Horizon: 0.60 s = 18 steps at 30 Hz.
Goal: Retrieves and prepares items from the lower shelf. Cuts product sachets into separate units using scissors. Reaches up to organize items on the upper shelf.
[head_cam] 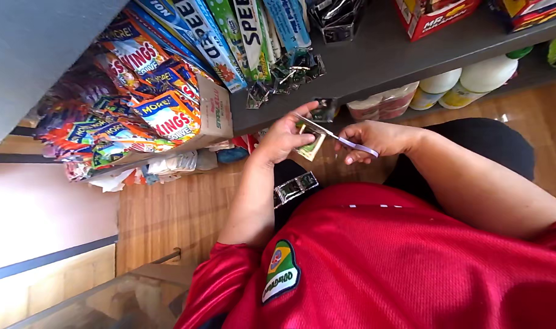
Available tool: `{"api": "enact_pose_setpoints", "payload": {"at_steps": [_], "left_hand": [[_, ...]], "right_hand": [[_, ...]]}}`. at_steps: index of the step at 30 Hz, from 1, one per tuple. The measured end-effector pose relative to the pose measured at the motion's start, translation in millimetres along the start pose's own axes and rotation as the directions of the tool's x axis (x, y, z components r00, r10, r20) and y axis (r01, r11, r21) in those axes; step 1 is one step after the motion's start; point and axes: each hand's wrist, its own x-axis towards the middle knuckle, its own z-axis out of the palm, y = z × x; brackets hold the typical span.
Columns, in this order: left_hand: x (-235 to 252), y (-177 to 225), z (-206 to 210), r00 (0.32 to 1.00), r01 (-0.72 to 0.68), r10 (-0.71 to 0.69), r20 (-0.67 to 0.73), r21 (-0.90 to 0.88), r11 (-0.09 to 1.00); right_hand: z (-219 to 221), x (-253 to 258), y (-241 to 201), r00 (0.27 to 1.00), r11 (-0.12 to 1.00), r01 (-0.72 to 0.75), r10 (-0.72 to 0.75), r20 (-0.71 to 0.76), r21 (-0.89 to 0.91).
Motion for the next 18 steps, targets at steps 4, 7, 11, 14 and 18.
{"api": "enact_pose_setpoints", "payload": {"at_steps": [4, 7, 11, 14, 18], "left_hand": [[9.7, 9.4, -36.5, 0.933, 0.099, 0.006, -0.359, 0.274, 0.957], [19.2, 9.7, -64.8, 0.883, 0.152, 0.032, -0.468, 0.35, 0.924], [39.8, 13.5, -79.8, 0.886, 0.186, 0.022, -0.463, 0.398, 0.898], [50.6, 14.4, -86.9, 0.871, 0.298, -0.028, -0.49, 0.484, 0.823], [46.3, 22.0, -85.6, 0.812, 0.429, -0.077, -0.579, 0.502, 0.751]], "right_hand": [[-2.8, 0.7, 3.7, 0.979, 0.998, 0.061, -0.059, -0.194, 0.005], [-3.6, 7.1, 7.2, 0.928, 0.995, 0.103, -0.098, -0.358, -0.006], [-5.0, 14.6, 10.8, 0.881, 0.99, 0.138, -0.125, -0.457, -0.004], [-5.1, 15.0, 12.5, 0.872, 0.989, 0.148, -0.127, -0.472, 0.007], [-6.2, 12.8, 12.4, 0.87, 0.988, 0.151, -0.123, -0.477, 0.021]]}}
